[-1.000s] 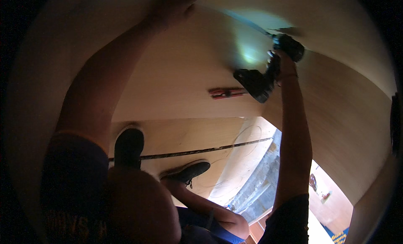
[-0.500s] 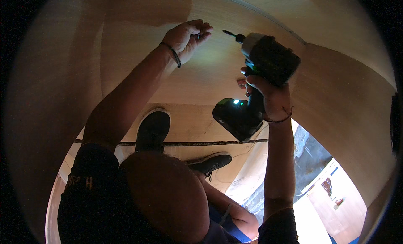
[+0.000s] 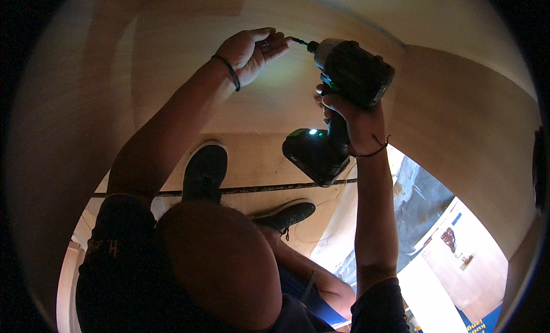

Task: The person installs a white track onto a wooden panel using an electric drill, then uses a utility knife to cut the track to size and continues drilling.

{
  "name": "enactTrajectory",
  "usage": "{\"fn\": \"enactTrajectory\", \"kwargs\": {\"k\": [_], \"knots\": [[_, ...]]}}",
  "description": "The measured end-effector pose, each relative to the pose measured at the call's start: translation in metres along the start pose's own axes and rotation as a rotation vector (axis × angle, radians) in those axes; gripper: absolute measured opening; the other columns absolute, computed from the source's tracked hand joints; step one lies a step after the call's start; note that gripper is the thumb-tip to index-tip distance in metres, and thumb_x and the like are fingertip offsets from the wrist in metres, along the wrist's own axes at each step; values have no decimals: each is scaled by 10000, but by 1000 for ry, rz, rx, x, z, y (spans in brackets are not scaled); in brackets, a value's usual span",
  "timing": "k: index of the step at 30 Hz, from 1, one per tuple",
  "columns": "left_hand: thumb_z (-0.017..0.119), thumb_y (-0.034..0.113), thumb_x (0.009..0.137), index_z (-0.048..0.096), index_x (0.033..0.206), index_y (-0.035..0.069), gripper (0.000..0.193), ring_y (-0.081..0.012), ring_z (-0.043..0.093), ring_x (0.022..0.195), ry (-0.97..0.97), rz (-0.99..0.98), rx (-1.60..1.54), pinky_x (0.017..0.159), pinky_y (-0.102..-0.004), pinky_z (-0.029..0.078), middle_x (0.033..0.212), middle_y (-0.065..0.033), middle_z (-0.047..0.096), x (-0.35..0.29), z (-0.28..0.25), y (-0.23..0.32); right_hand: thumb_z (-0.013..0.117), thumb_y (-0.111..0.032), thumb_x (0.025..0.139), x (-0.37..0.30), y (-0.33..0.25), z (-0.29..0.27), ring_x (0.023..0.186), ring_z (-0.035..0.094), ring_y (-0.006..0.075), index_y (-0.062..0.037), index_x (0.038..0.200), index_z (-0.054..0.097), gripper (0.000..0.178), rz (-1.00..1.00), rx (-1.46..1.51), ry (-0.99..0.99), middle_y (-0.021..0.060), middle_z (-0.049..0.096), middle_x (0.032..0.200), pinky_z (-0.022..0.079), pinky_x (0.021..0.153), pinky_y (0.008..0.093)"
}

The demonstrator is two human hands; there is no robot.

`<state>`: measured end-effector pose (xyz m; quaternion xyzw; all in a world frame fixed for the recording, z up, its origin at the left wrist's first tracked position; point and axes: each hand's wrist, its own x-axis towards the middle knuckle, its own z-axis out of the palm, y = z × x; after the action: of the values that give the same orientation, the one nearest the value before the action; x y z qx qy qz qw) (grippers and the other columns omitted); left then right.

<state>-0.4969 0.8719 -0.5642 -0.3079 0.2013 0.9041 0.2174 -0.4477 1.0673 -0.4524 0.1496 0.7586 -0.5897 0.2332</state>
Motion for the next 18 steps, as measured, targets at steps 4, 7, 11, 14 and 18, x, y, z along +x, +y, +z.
{"fn": "enactTrajectory", "kwargs": {"k": [4, 7, 11, 14, 18], "knots": [[464, 35, 904, 453, 1090, -111, 237, -312, 561, 1058, -71, -3, -3, 957, -395, 481, 1108, -239, 543, 9, -7, -3, 684, -5, 677, -3, -6, 3, 633, 598, 146, 3, 1035, 584, 371, 42, -6, 9, 108, 657, 846, 491, 550, 264], [467, 49, 907, 440, 1125, -80, 255, -306, 551, 1075, -109, -27, 19, 970, -416, 465, 1144, -232, 535, 8, -7, -5, 681, 0, 675, -4, -6, 6, 614, 590, 141, -4, 1023, 588, 360, 40, 14, 8, 106, 656, 841, 493, 550, 266], [488, 69, 903, 404, 1196, -27, 320, -297, 508, 1141, -88, -69, 57, 1002, -437, 428, 1191, -208, 525, 2, 2, -5, 677, -7, 681, -3, -3, 9, 605, 596, 134, -11, 981, 605, 309, 21, 13, -17, 90, 660, 817, 498, 542, 263], [519, 85, 892, 399, 1206, -2, 347, -290, 480, 1178, -91, -55, -3, 1019, -434, 408, 1211, -183, 523, 0, 9, -1, 682, -36, 700, 0, -8, 12, 594, 609, 119, -29, 918, 642, 221, -13, -23, -41, 58, 667, 755, 503, 527, 250], [530, 101, 892, 400, 1197, 1, 346, -293, 475, 1186, -154, 2, -22, 1015, -404, 415, 1240, -180, 510, 0, 14, -4, 678, -38, 710, 2, -7, 15, 594, 609, 116, -30, 912, 643, 205, -18, -55, -46, 55, 666, 754, 500, 533, 243]]}}
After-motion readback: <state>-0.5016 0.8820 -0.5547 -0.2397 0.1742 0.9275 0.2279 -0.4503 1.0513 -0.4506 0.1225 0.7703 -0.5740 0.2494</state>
